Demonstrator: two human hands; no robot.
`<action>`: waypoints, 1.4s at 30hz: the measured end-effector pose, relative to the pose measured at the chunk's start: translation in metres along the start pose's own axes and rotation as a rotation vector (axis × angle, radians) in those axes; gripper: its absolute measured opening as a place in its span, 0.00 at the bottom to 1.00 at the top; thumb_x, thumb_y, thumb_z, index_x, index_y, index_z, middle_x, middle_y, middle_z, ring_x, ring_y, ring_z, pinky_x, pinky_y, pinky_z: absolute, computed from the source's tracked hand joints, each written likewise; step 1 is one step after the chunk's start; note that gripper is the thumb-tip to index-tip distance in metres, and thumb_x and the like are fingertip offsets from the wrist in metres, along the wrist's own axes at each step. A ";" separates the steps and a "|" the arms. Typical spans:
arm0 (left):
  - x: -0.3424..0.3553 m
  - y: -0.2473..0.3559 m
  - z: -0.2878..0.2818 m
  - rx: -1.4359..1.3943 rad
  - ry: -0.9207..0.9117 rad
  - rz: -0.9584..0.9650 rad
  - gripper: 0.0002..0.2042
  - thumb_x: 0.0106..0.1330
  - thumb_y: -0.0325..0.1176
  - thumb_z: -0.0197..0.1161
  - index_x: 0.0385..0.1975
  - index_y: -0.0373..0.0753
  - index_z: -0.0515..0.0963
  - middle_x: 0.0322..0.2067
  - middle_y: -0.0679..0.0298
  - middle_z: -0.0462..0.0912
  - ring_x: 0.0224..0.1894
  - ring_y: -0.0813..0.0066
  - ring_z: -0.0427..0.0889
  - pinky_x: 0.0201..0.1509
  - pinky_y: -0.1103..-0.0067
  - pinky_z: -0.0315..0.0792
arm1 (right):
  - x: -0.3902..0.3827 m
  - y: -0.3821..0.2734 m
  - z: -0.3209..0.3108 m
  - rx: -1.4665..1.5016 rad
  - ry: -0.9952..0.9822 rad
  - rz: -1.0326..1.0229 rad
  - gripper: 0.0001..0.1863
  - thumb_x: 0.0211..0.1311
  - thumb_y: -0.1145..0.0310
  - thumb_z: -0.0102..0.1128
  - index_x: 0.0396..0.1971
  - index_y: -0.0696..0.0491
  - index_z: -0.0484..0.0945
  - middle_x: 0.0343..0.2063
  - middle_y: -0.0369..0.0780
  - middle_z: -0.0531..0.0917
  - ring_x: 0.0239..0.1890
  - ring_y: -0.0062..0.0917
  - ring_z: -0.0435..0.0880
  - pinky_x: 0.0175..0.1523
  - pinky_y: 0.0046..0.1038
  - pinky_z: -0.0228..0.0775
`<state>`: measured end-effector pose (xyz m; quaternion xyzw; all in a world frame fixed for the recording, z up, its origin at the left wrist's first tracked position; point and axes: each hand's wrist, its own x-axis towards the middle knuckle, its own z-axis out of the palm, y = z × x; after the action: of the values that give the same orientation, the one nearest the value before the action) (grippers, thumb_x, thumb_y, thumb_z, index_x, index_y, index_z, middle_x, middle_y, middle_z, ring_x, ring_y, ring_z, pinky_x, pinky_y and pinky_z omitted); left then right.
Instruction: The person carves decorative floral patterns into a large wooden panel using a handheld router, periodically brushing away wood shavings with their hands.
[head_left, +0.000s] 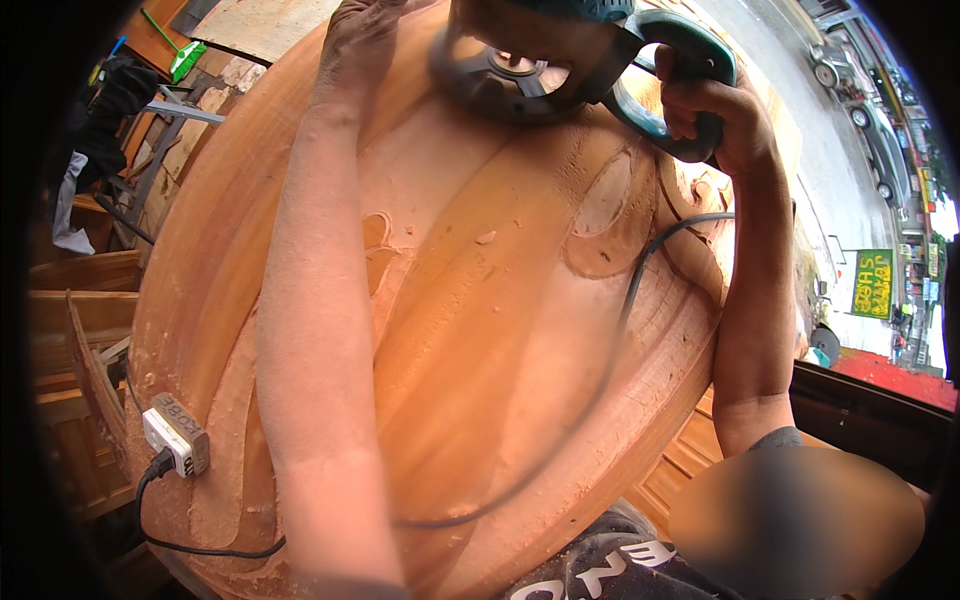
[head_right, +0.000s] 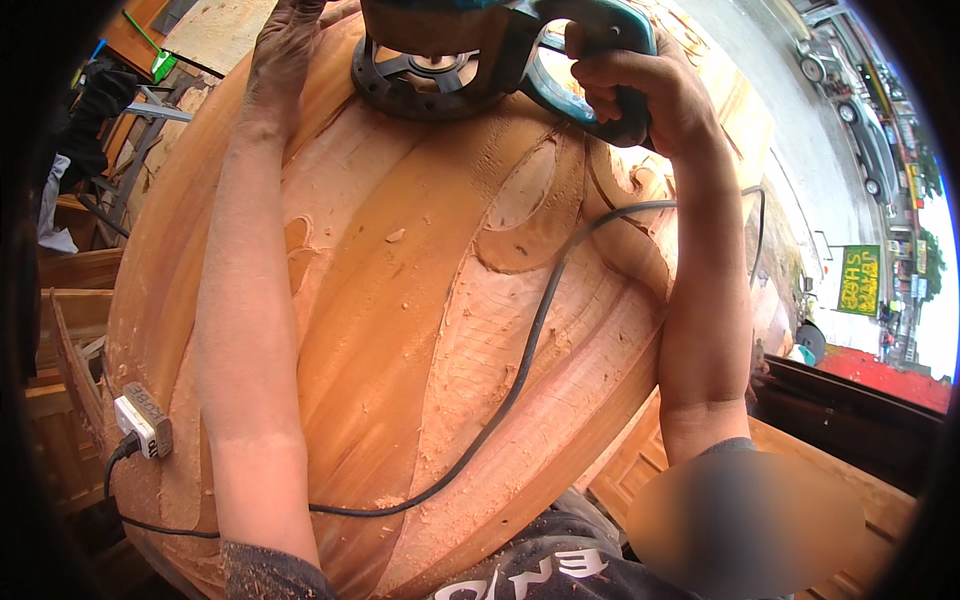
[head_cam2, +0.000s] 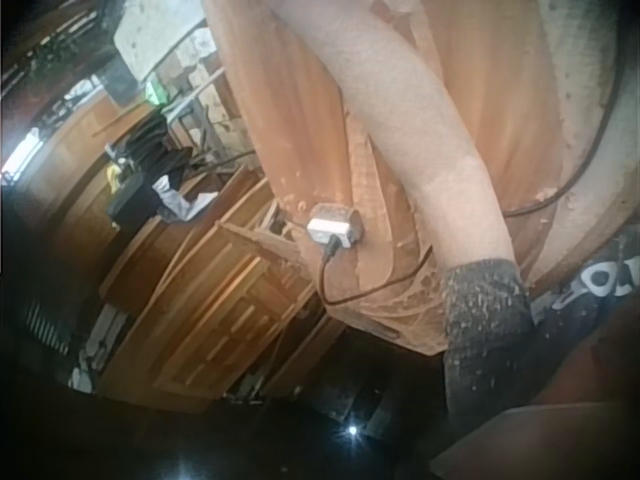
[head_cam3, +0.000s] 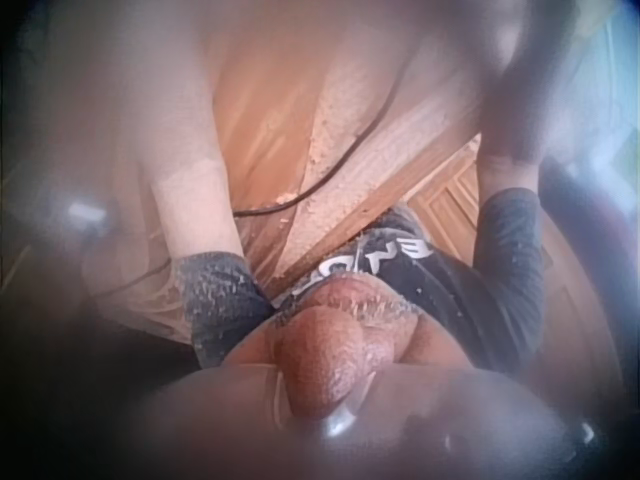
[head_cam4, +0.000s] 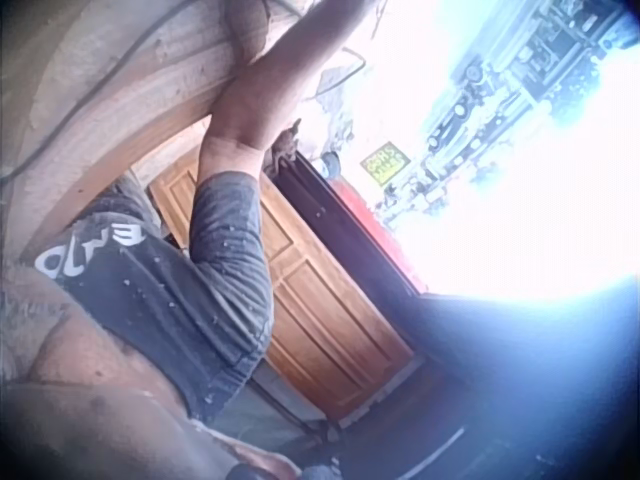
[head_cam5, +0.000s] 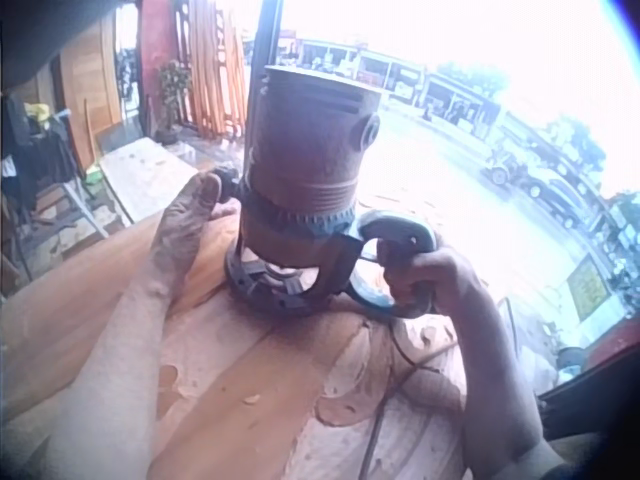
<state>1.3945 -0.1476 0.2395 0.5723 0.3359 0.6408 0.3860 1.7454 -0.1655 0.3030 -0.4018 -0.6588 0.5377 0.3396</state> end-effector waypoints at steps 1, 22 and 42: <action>0.000 -0.002 0.001 -0.002 0.000 -0.001 0.27 0.79 0.55 0.57 0.64 0.39 0.77 0.56 0.65 0.82 0.58 0.73 0.81 0.65 0.72 0.74 | 0.000 0.001 0.000 0.013 -0.002 0.006 0.18 0.53 0.71 0.63 0.45 0.60 0.79 0.17 0.31 0.72 0.19 0.19 0.73 0.28 0.24 0.66; 0.001 -0.006 0.000 -0.020 0.012 -0.013 0.29 0.79 0.57 0.55 0.67 0.39 0.74 0.59 0.63 0.81 0.60 0.69 0.82 0.69 0.71 0.71 | 0.007 0.002 0.008 0.094 -0.007 0.038 0.16 0.58 0.71 0.64 0.46 0.59 0.78 0.19 0.31 0.71 0.20 0.16 0.69 0.28 0.24 0.63; 0.004 -0.001 0.003 0.084 0.069 -0.128 0.34 0.80 0.61 0.52 0.73 0.40 0.69 0.64 0.60 0.78 0.65 0.65 0.80 0.74 0.70 0.65 | 0.000 -0.009 0.007 0.129 0.038 0.106 0.21 0.54 0.77 0.72 0.51 0.57 0.83 0.29 0.38 0.85 0.25 0.19 0.81 0.29 0.24 0.73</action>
<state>1.3974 -0.1435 0.2410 0.5428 0.4116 0.6196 0.3901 1.7376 -0.1695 0.3103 -0.4233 -0.5941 0.5886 0.3485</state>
